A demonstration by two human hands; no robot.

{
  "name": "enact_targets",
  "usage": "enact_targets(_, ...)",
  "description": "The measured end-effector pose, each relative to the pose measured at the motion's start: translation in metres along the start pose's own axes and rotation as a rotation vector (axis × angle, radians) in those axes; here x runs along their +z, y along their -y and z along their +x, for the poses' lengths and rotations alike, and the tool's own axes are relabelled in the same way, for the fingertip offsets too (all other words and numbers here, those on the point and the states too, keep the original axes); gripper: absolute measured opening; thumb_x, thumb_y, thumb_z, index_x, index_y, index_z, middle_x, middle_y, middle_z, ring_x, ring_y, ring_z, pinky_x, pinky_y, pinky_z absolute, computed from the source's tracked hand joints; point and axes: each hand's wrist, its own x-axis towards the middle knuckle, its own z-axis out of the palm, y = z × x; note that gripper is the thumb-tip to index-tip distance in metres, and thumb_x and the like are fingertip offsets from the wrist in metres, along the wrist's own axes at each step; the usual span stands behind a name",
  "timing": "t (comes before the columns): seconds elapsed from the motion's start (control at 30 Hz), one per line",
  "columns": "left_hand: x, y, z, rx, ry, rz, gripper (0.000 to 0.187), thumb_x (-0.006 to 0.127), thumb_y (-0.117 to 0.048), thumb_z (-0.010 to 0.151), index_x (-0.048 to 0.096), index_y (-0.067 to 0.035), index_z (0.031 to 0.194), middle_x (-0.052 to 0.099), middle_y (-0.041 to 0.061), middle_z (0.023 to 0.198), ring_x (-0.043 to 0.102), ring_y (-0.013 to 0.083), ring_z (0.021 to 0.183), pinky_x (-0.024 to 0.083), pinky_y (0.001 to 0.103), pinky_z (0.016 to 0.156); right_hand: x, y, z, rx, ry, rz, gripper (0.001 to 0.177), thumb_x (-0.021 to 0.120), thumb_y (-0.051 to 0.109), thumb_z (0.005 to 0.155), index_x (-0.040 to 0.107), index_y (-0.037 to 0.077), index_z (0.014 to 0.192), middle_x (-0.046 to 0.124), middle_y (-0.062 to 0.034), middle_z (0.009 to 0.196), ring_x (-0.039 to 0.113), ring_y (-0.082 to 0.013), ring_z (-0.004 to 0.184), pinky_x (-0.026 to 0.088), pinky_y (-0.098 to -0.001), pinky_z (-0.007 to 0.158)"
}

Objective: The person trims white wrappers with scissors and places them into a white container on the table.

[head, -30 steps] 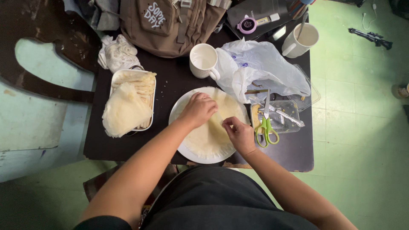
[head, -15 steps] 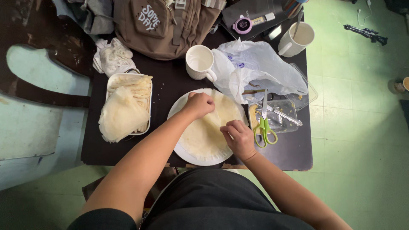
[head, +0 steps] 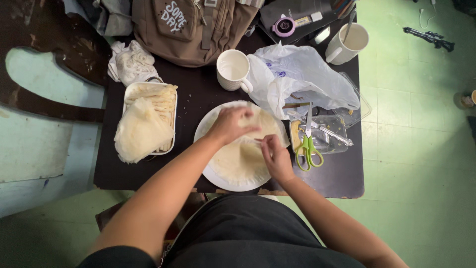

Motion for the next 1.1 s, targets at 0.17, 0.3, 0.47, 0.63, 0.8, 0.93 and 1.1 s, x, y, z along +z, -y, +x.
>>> enact_targets(0.17, -0.006, 0.009, -0.031, 0.283, 0.253, 0.376, 0.061, 0.081, -0.03, 0.056, 0.071, -0.007, 0.111, 0.072, 0.01, 0.103, 0.062, 0.033, 0.112, 0.029, 0.056, 0.112, -0.006, 0.002, 0.012, 0.315, 0.082, -0.026, 0.021, 0.057, 0.014, 0.102, 0.057, 0.005, 0.121, 0.072, -0.0186, 0.083, 0.067, -0.0317, 0.066, 0.05, -0.0382, 0.063)
enact_targets(0.3, -0.007, 0.018, -0.042, 0.196, 0.287, 0.447, 0.012, 0.062, -0.009, 0.095, 0.072, -0.011, 0.101, 0.074, 0.006, 0.1, 0.066, 0.0248, 0.111, 0.032, 0.05, 0.125, -0.003, 0.006, 0.006, 0.114, 0.104, -0.093, 0.021, 0.063, 0.01, 0.1, 0.068, 0.007, 0.119, 0.074, -0.0184, 0.091, 0.073, -0.0298, 0.075, 0.056, -0.0359, 0.072)
enact_targets(0.47, -0.017, 0.014, -0.07, 0.512, 0.143, 0.499, 0.018, 0.057, -0.007, 0.091, 0.071, -0.005, 0.103, 0.074, 0.012, 0.115, 0.065, 0.0271, 0.121, 0.046, 0.047, 0.112, -0.014, 0.012, -0.013, -0.4, 0.13, -0.242, 0.028, 0.066, 0.004, 0.093, 0.072, 0.01, 0.12, 0.073, -0.0151, 0.114, 0.073, -0.0323, 0.101, 0.058, -0.0389, 0.084)
enact_targets(0.63, -0.024, 0.004, -0.115, 0.522, 0.212, 0.501, 0.021, 0.059, -0.009, 0.087, 0.07, -0.001, 0.103, 0.071, 0.014, 0.12, 0.063, 0.0294, 0.123, 0.048, 0.046, 0.108, -0.017, 0.009, -0.031, -0.522, 0.272, -0.278, 0.029, 0.068, 0.005, 0.09, 0.072, 0.009, 0.118, 0.074, -0.011, 0.117, 0.071, -0.0299, 0.113, 0.056, -0.0402, 0.094)
enact_targets(0.8, -0.024, -0.004, -0.143, 0.452, 0.33, 0.477, 0.019, 0.062, -0.01, 0.086, 0.07, -0.003, 0.101, 0.07, 0.014, 0.124, 0.061, 0.03, 0.126, 0.047, 0.045, 0.11, -0.011, -0.003, -0.032, -0.422, 0.358, -0.197, 0.024, 0.074, 0.018, 0.088, 0.072, 0.006, 0.109, 0.074, -0.0123, 0.111, 0.067, -0.0317, 0.106, 0.052, -0.0441, 0.095)
enact_targets(0.93, -0.022, -0.007, -0.155, 0.356, 0.328, 0.397, 0.029, 0.068, -0.021, 0.081, 0.072, -0.001, 0.102, 0.068, 0.017, 0.129, 0.058, 0.0334, 0.127, 0.042, 0.047, 0.109, 0.011, -0.016, -0.016, -0.305, 0.247, -0.152, 0.016, 0.07, 0.016, 0.093, 0.071, 0.006, 0.105, 0.073, -0.0121, 0.117, 0.067, -0.0329, 0.107, 0.054, -0.0416, 0.094)
enact_targets(1.1, -0.016, -0.003, -0.166, 0.248, 0.316, 0.403, 0.023, 0.069, -0.025, 0.089, 0.072, -0.005, 0.101, 0.068, 0.013, 0.131, 0.058, 0.0305, 0.13, 0.041, 0.047, 0.113, 0.045, -0.018, 0.008, 0.044, 0.353, -0.199, 0.032, 0.077, 0.023, 0.082, 0.068, 0.003, 0.105, 0.07, -0.0133, 0.095, 0.068, -0.0343, 0.093, 0.053, -0.0424, 0.082)
